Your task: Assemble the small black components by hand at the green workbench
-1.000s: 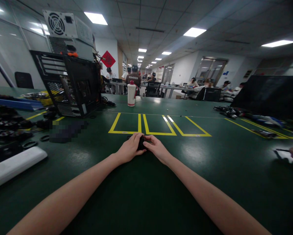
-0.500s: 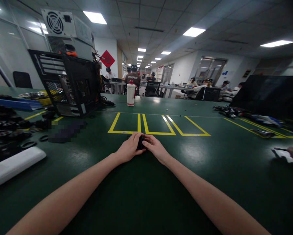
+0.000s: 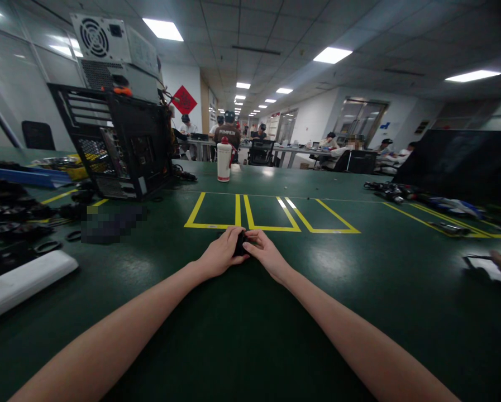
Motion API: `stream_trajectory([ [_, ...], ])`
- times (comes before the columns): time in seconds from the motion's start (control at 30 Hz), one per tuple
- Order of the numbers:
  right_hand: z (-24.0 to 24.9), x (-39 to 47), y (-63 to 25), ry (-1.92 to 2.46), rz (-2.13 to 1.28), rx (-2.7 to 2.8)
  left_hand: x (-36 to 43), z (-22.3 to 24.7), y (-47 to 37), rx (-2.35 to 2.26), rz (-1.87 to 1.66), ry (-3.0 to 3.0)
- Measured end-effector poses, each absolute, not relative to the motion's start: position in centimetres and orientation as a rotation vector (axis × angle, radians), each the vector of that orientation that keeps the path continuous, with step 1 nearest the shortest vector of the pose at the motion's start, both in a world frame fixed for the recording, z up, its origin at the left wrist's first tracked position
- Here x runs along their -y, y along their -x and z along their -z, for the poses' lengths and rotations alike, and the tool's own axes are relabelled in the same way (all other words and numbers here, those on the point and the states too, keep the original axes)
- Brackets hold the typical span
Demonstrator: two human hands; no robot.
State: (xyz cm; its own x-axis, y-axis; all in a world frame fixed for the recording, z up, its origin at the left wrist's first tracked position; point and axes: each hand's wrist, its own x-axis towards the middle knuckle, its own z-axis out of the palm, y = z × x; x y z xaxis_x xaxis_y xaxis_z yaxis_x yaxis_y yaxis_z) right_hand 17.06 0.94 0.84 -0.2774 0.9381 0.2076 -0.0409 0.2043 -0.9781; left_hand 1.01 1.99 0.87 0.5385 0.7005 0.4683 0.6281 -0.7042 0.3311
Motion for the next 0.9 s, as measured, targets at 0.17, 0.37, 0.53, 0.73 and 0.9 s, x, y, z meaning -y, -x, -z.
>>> stream_trajectory([
  [0.17, -0.97, -0.98, -17.14, 0.879, -1.358, 1.471, -2.12, -0.69, -0.96, -1.157, -0.897, -2.650],
  [0.37, -0.92, -0.82, -16.97, 0.833, -1.302, 1.486, -2.12, -0.75, -0.90, -1.162, -0.885, -2.651],
  [0.53, -0.51, -1.15, -16.94, 0.880, -1.256, 1.496, -2.10, -0.82, -0.97, -1.158, -0.871, -2.655],
  [0.73, -0.24, -1.61, -17.13, 0.830, -1.343, 1.494, -1.96, -0.92, -0.96, -1.179, -0.861, -2.658],
  [0.9, -0.75, -1.09, -17.10, 0.750, -1.373, 1.517, -1.92, -0.95, -0.91, -1.181, -0.847, -2.664],
])
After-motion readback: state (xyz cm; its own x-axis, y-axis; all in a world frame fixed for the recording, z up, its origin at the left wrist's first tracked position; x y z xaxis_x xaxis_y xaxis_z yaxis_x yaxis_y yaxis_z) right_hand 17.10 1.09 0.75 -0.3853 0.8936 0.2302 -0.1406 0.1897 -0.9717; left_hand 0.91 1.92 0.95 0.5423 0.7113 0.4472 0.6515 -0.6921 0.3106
